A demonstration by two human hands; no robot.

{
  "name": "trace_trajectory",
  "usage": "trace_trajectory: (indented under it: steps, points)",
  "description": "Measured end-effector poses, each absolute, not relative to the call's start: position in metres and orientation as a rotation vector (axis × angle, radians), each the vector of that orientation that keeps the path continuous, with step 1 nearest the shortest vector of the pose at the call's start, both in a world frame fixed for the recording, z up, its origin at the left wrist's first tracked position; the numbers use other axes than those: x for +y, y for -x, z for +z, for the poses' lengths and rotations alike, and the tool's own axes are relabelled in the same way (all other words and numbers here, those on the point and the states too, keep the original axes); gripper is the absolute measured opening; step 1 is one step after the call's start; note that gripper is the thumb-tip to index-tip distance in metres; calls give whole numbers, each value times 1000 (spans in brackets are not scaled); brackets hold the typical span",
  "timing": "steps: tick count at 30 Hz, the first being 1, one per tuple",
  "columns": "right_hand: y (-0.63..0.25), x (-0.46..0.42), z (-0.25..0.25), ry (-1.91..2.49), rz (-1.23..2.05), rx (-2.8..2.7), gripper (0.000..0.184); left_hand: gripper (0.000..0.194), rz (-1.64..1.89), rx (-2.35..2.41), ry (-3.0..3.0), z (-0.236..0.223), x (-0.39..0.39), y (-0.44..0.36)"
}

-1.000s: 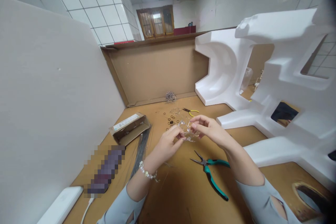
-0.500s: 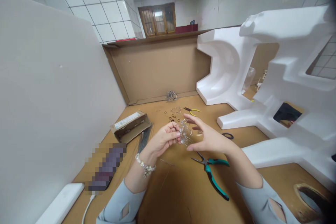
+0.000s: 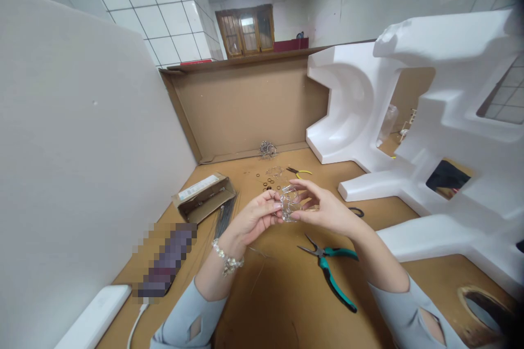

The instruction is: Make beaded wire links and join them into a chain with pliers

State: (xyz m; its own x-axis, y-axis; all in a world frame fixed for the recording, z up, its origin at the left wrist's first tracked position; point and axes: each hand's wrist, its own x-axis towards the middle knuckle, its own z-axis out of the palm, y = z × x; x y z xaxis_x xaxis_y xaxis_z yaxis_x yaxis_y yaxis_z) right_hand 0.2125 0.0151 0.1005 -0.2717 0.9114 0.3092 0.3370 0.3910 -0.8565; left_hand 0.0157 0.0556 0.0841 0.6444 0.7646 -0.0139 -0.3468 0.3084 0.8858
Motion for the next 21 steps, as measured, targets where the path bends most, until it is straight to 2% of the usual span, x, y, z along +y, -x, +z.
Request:
trace_trajectory:
  steps: [7, 14, 17, 21]
  points:
    - [-223, 15, 103, 1059, 879, -1824, 80, 19, 790, 483, -736, 82, 60, -15]
    - [-216, 8, 105, 1088, 585, -2017, 103, 18, 735, 454, -667, 81, 60, -14]
    - [-210, 4, 107, 1077, 573, -2049, 100, 19, 688, 456, -698, 80, 59, -15]
    - [-209, 3, 109, 1032, 631, -2064, 77, 18, 681, 474, -714, 80, 59, -16]
